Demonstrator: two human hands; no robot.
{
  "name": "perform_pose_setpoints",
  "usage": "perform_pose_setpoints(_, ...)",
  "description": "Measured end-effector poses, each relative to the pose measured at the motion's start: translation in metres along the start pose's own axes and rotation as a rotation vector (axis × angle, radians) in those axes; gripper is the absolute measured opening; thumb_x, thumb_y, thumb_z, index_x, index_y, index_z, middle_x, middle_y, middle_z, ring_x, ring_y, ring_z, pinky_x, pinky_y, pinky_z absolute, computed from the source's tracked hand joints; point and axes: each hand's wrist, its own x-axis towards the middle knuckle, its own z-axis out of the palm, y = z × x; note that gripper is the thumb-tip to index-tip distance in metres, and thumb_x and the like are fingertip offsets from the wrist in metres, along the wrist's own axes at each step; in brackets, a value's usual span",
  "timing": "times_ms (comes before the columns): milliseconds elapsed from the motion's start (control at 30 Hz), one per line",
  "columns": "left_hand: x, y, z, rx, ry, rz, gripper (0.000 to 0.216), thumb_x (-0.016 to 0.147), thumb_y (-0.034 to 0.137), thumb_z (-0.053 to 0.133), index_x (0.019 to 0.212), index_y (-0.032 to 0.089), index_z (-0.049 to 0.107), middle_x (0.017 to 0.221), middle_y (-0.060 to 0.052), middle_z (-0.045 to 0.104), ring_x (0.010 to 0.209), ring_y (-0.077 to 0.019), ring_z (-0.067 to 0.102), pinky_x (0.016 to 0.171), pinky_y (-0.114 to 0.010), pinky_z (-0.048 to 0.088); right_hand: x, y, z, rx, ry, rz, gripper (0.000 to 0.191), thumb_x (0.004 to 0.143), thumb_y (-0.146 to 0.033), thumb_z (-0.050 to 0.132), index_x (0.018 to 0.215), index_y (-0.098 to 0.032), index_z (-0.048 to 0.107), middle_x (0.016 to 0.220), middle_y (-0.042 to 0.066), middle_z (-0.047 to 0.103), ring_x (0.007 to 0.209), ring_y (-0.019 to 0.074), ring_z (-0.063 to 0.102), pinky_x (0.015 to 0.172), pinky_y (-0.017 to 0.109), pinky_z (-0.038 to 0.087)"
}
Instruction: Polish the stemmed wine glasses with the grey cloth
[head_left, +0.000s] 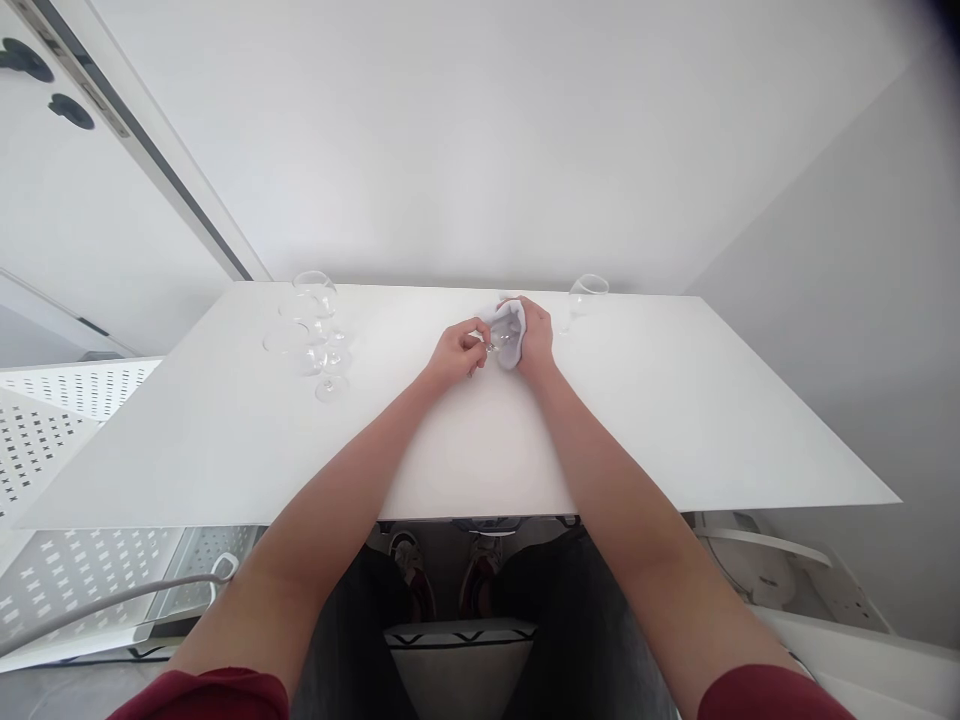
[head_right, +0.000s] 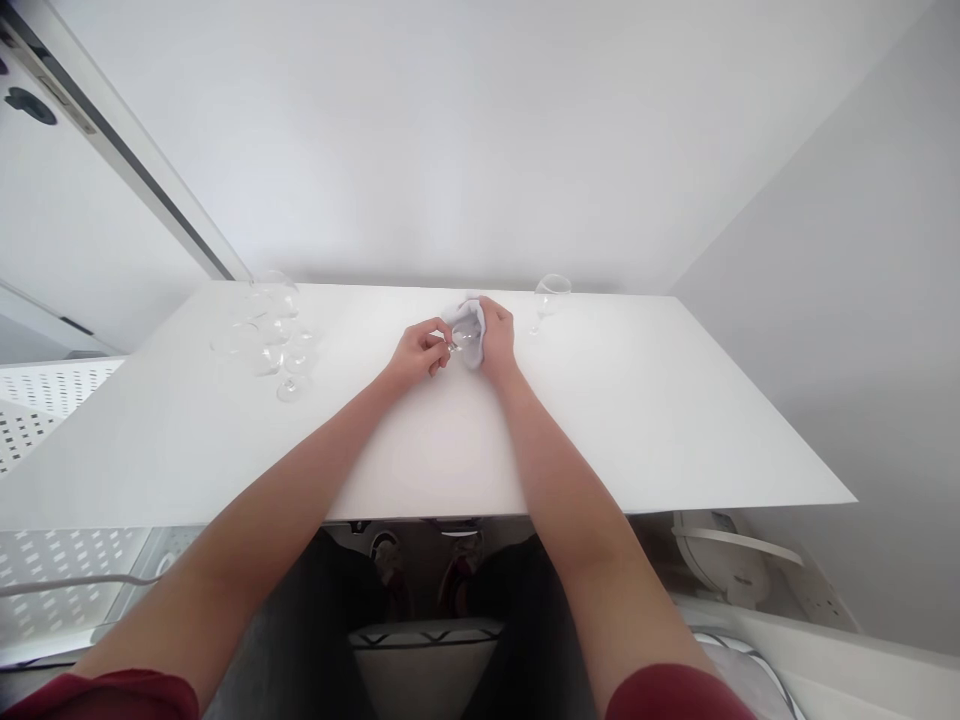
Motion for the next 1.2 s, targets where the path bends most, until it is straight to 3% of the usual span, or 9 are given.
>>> perform_pose_setpoints(200, 0.007, -0.009, -0.002, -0.111, -0.038, 0.001, 0.035, 0.086, 0.046, 0.073, 0.098, 0.025, 0.048, 0.067, 0.004, 0.064, 0.053, -0.0089, 0.05, 0.056, -0.023, 0.041, -0.001, -0.005, 0.006, 0.403, -0.063, 0.297, 0.041, 0.091, -0.064, 0.056, 0.101, -0.024, 0.065, 0.082, 0.003, 0.066, 0.075, 0.0222, 0.065, 0.057, 0.034, 0.053)
perform_pose_setpoints(333, 0.016, -0.025, -0.004, -0.135, 0.093, 0.006, 0.043, 0.082, 0.047, 0.079, 0.1, 0.025, 0.047, 0.081, 0.004, 0.062, 0.069, -0.0094, 0.057, 0.071, -0.025, 0.05, -0.005, -0.009, 0.014, 0.497, -0.103, 0.314, 0.048, 0.093, -0.072, 0.05, 0.099, -0.025, 0.063, 0.086, 0.004, 0.069, 0.085, 0.0255, 0.067, 0.063, 0.037, 0.055)
perform_pose_setpoints(433, 0.018, -0.03, -0.003, -0.142, 0.181, -0.004, 0.044, 0.081, 0.045, 0.081, 0.1, 0.026, 0.045, 0.086, 0.004, 0.055, 0.074, -0.0097, 0.056, 0.072, -0.026, 0.053, -0.006, -0.005, 0.019, 0.475, -0.104, 0.305, 0.054, 0.094, -0.075, 0.045, 0.104, -0.025, 0.064, 0.091, 0.006, 0.071, 0.093, 0.0263, 0.067, 0.069, 0.038, 0.056)
perform_pose_setpoints(633, 0.017, -0.028, -0.002, -0.135, 0.22, 0.011, 0.043, 0.082, 0.04, 0.081, 0.1, 0.026, 0.044, 0.102, -0.003, 0.056, 0.095, -0.016, 0.059, 0.072, -0.026, 0.054, -0.003, 0.006, 0.021, 0.407, -0.069, 0.313, 0.057, 0.094, -0.076, 0.044, 0.105, -0.024, 0.064, 0.092, 0.007, 0.07, 0.09, 0.0253, 0.067, 0.068, 0.037, 0.054)
perform_pose_setpoints(733, 0.017, -0.028, -0.001, -0.177, 0.199, 0.019, 0.045, 0.081, 0.038, 0.081, 0.102, 0.026, 0.043, 0.103, -0.003, 0.055, 0.089, -0.0151, 0.06, 0.069, -0.027, 0.055, -0.003, 0.007, 0.022, 0.366, -0.021, 0.333, 0.051, 0.094, -0.074, 0.049, 0.096, -0.024, 0.062, 0.085, 0.006, 0.068, 0.083, 0.0234, 0.065, 0.063, 0.034, 0.052)
perform_pose_setpoints(900, 0.017, -0.027, 0.0, -0.241, 0.172, 0.036, 0.051, 0.083, 0.046, 0.08, 0.108, 0.027, 0.039, 0.099, 0.0, 0.055, 0.073, -0.011, 0.063, 0.069, -0.03, 0.057, -0.006, 0.008, 0.028, 0.317, -0.049, 0.306, 0.041, 0.093, -0.064, 0.057, 0.085, -0.024, 0.057, 0.077, 0.002, 0.062, 0.071, 0.0191, 0.06, 0.055, 0.031, 0.046)
perform_pose_setpoints(1033, 0.016, -0.025, 0.0, -0.256, 0.2, -0.021, 0.054, 0.084, 0.051, 0.079, 0.112, 0.028, 0.039, 0.102, 0.0, 0.057, 0.075, -0.0117, 0.065, 0.071, -0.032, 0.058, -0.008, 0.008, 0.029, 0.228, -0.02, 0.266, 0.044, 0.091, -0.068, 0.056, 0.093, -0.024, 0.06, 0.085, 0.004, 0.066, 0.081, 0.0205, 0.064, 0.061, 0.031, 0.049)
perform_pose_setpoints(1200, 0.021, -0.03, 0.001, -0.318, 0.285, -0.041, 0.043, 0.089, 0.056, 0.071, 0.106, 0.025, 0.045, 0.104, -0.004, 0.059, 0.089, -0.0158, 0.064, 0.074, -0.032, 0.058, -0.011, 0.01, 0.029, 0.079, -0.206, 0.137, 0.053, 0.089, -0.074, 0.057, 0.109, -0.026, 0.065, 0.104, 0.005, 0.07, 0.101, 0.0236, 0.064, 0.079, 0.036, 0.054)
